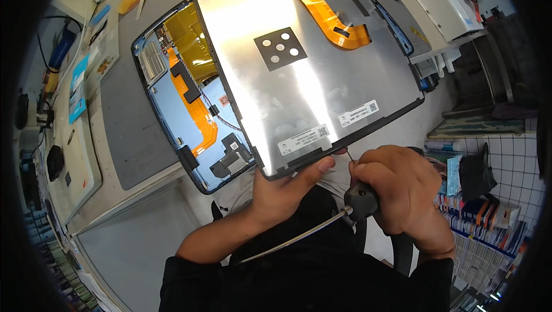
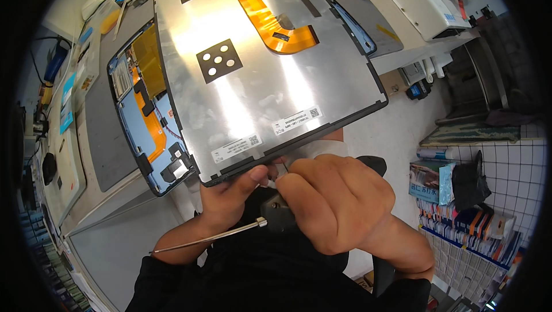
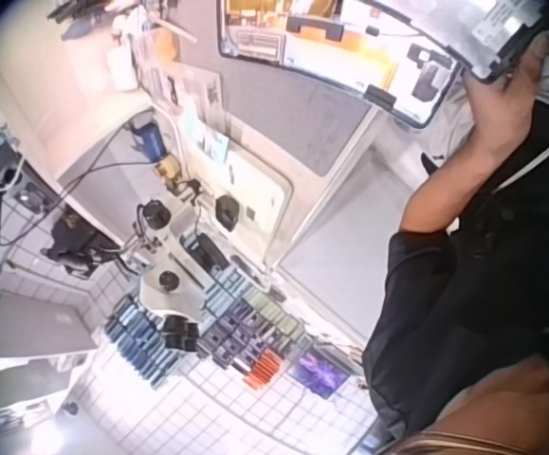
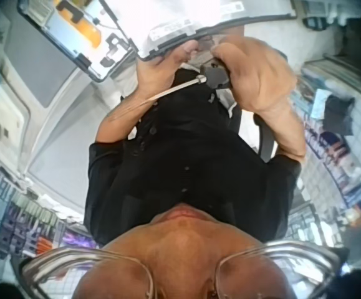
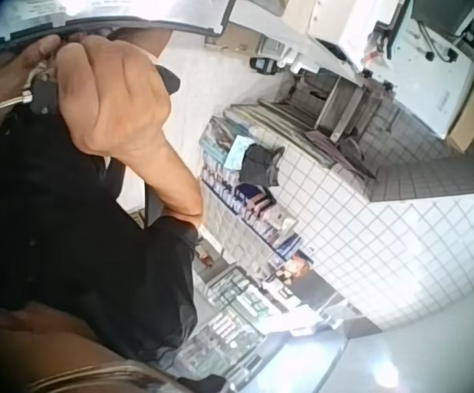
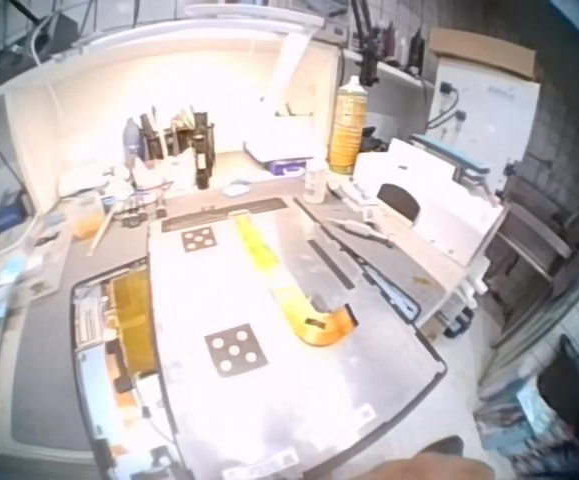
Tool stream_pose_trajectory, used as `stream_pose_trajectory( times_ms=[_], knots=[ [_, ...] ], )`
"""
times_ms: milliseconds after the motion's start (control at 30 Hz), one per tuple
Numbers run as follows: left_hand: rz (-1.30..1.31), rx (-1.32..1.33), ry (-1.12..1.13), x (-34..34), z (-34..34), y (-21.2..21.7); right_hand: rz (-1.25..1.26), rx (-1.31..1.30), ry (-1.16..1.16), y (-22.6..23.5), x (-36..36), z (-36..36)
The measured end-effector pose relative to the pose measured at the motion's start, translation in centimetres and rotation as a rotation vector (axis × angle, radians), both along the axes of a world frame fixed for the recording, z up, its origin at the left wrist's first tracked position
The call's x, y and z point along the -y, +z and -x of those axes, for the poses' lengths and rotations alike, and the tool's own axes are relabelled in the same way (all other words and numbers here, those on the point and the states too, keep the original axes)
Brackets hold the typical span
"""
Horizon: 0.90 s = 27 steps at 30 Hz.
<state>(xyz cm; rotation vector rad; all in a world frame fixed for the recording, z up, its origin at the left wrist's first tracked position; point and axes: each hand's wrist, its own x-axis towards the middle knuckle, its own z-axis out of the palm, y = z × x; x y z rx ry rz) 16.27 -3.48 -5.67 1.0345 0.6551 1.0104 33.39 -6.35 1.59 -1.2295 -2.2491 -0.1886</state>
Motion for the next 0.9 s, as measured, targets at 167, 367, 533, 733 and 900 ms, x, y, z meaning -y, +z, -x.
stream_pose_trajectory(
  times_ms=[167,367,533,733,900],
  knots=[
    [0.006,-0.033,0.009,-0.1,-0.1,0.4,-0.002,0.000,0.017,0.4,1.0,-0.3],
    [0.021,-0.036,0.036,-0.1,-0.4,0.7,-0.038,-0.018,-0.014,0.7,2.5,-0.2],
    [0.036,-0.065,0.014,-0.3,-0.4,0.5,-0.074,-0.023,-0.034,1.2,3.3,0.3],
    [0.065,-0.016,-0.003,-0.3,-0.3,0.5,-0.126,-0.036,-0.057,1.7,4.4,1.2],
    [0.139,0.050,-0.109,-0.4,-0.1,0.5,-0.073,0.017,-0.007,3.1,5.2,1.3]
  ],
)
